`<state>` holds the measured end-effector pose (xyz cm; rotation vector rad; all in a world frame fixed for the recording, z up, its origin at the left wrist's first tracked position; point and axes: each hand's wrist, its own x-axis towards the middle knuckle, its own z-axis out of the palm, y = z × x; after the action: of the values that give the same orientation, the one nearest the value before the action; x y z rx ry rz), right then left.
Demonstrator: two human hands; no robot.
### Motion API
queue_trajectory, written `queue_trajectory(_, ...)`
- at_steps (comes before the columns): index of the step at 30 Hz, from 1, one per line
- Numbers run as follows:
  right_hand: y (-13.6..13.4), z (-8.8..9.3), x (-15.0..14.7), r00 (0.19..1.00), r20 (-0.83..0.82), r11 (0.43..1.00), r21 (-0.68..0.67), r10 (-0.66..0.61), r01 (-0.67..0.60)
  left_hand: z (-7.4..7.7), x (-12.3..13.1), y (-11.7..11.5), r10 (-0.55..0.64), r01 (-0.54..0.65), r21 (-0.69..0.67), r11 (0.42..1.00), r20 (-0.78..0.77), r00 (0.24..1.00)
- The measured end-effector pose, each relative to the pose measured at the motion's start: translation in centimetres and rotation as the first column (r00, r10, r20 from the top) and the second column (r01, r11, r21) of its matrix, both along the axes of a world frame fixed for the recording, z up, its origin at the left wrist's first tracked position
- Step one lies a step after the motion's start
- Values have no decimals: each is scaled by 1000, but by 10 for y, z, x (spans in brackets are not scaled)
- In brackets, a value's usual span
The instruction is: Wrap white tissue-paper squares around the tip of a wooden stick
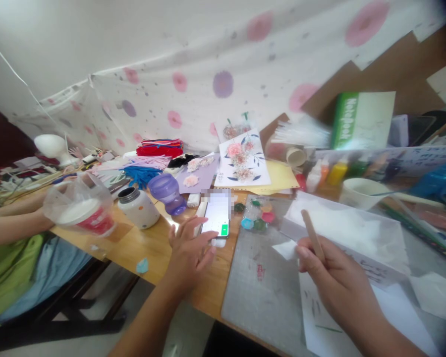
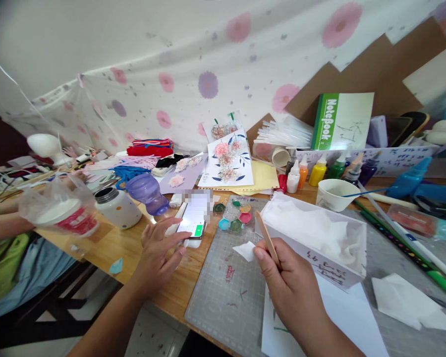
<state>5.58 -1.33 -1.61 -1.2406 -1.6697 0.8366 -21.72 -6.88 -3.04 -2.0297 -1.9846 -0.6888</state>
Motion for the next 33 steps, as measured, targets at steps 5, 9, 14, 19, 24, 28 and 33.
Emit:
queue_trajectory(5,1,-1,0,1000,-5,1000,14,7,-7,-1,-3,5,124,-124,-2,992,5,992)
queue_trajectory(9,1,-1,0,1000,-2,1000,28,8,-8,-2,-4,7,139,-139,-40,989,-12,990)
queue_trajectory(14,1,-1,0,1000,12,1000,25,3,-3,3,3,5,77,-78,-11,997,-34,996)
queue_trajectory(19,1,-2,0,1000,19,1000,24,0,0,8,11,5,17,-19,-28,999,-53,998)
queue_trajectory(24,2,-2,0,1000,20,999,47,3,-4,10,11,8,53,-55,-43,998,-37,998)
queue_trajectory(28,2,-2,1,1000,23,999,54,3,-4,15,12,13,53,-58,-101,993,-51,997)
queue_trajectory(33,2,-1,0,1000,30,999,45,0,-2,21,16,20,29,-40,-136,990,-83,996)
